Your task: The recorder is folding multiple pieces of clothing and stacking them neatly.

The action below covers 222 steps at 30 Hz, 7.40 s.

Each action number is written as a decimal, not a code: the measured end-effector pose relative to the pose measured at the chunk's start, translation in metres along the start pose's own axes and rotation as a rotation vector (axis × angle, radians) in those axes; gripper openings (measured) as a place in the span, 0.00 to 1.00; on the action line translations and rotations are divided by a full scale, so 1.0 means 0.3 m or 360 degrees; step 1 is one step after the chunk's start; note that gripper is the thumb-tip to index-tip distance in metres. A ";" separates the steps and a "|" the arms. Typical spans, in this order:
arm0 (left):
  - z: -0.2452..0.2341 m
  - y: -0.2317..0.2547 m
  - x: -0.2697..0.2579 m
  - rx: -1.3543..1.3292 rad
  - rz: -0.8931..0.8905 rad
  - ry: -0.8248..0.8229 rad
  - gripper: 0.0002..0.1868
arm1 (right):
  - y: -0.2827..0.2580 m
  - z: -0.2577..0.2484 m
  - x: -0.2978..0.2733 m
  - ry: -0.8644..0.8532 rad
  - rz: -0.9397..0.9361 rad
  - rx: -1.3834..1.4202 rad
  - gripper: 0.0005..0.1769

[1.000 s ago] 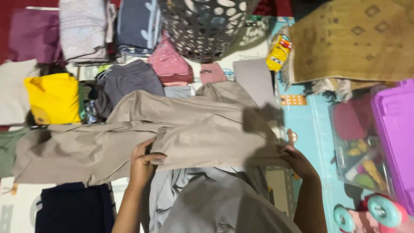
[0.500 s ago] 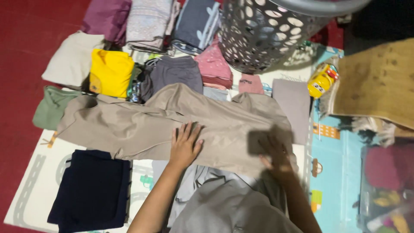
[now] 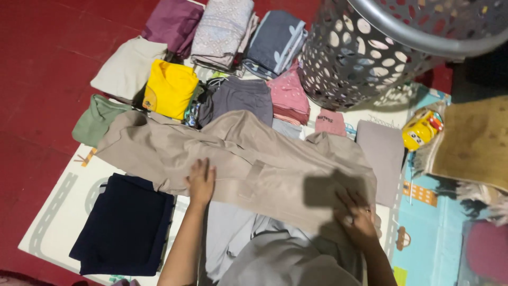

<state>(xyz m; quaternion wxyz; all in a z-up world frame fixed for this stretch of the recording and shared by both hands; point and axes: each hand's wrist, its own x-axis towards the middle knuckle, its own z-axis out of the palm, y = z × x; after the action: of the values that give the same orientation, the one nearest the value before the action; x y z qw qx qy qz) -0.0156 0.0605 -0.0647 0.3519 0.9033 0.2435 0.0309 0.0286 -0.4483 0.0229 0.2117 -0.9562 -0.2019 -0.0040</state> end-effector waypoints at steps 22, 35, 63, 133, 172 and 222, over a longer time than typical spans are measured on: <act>0.047 0.072 0.540 0.0142 0.0638 0.0301 0.27 | 0.173 0.496 0.765 -0.0226 -0.0178 -0.0200 0.41; 0.048 -0.038 0.668 0.0343 0.0401 -0.0139 0.17 | 0.121 0.130 0.815 -0.0526 -0.0272 0.1372 0.25; -0.742 0.519 1.158 0.0629 0.0955 0.0701 0.11 | 0.052 -0.079 0.801 -0.0257 0.0311 0.1193 0.13; -0.383 -0.356 0.314 -0.0055 -0.0352 0.1395 0.34 | -0.115 0.739 1.218 0.0067 -0.0107 0.0019 0.40; 0.205 0.132 1.338 0.1023 0.0038 -0.0221 0.28 | -0.108 0.155 0.839 -0.0443 0.0989 0.1112 0.12; -0.533 0.474 1.392 0.0886 0.1324 0.0826 0.07 | 0.366 0.086 0.805 -0.0326 0.0180 0.0598 0.32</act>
<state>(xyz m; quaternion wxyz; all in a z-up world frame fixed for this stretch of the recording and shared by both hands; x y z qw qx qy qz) 0.3750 0.2625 0.0994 -0.0131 0.9447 -0.0556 0.3228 0.2909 -0.4361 -0.0225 0.3644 -0.9052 -0.1657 0.1426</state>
